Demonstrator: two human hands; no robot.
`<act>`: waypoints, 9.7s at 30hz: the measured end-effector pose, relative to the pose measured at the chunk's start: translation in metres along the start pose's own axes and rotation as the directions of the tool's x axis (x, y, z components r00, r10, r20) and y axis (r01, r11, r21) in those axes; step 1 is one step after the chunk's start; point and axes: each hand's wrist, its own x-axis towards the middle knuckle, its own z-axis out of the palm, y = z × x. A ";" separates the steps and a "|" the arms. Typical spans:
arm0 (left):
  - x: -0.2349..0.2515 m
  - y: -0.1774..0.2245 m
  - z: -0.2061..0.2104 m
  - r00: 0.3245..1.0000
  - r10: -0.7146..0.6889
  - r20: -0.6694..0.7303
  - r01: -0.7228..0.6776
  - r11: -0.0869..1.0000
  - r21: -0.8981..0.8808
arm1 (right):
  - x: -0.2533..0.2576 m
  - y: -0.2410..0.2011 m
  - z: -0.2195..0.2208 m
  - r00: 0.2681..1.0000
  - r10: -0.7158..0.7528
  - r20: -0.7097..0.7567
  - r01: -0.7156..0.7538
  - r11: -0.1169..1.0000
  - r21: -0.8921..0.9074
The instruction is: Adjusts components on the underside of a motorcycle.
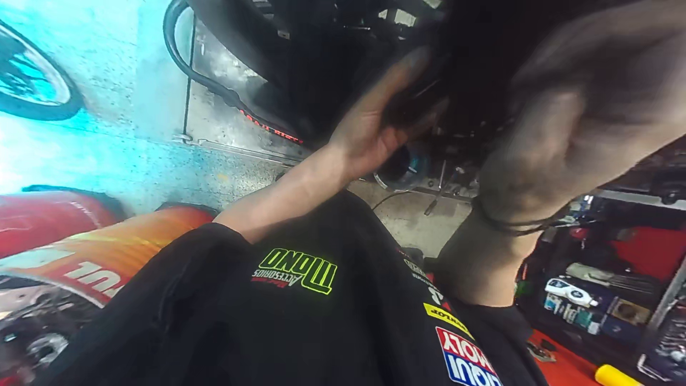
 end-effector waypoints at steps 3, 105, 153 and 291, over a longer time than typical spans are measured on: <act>0.000 0.003 0.000 1.000 -0.006 0.013 0.006 1.000 0.017 | -0.019 -0.011 -0.002 0.975 0.173 0.140 -0.157 0.980 -0.121; 0.022 0.064 -0.059 0.729 -0.658 0.190 -0.045 0.231 0.972 | -0.142 0.031 0.074 0.985 -0.041 -0.165 -0.038 0.892 -0.450; 0.007 0.032 -0.061 0.876 -0.435 0.208 -0.032 0.378 0.925 | -0.140 -0.031 0.085 0.868 0.382 -0.316 -0.444 0.883 -0.154; 0.009 0.020 -0.123 0.876 -0.269 0.401 -0.179 0.590 0.787 | -0.120 0.027 0.073 0.867 0.492 0.083 -0.499 0.854 0.148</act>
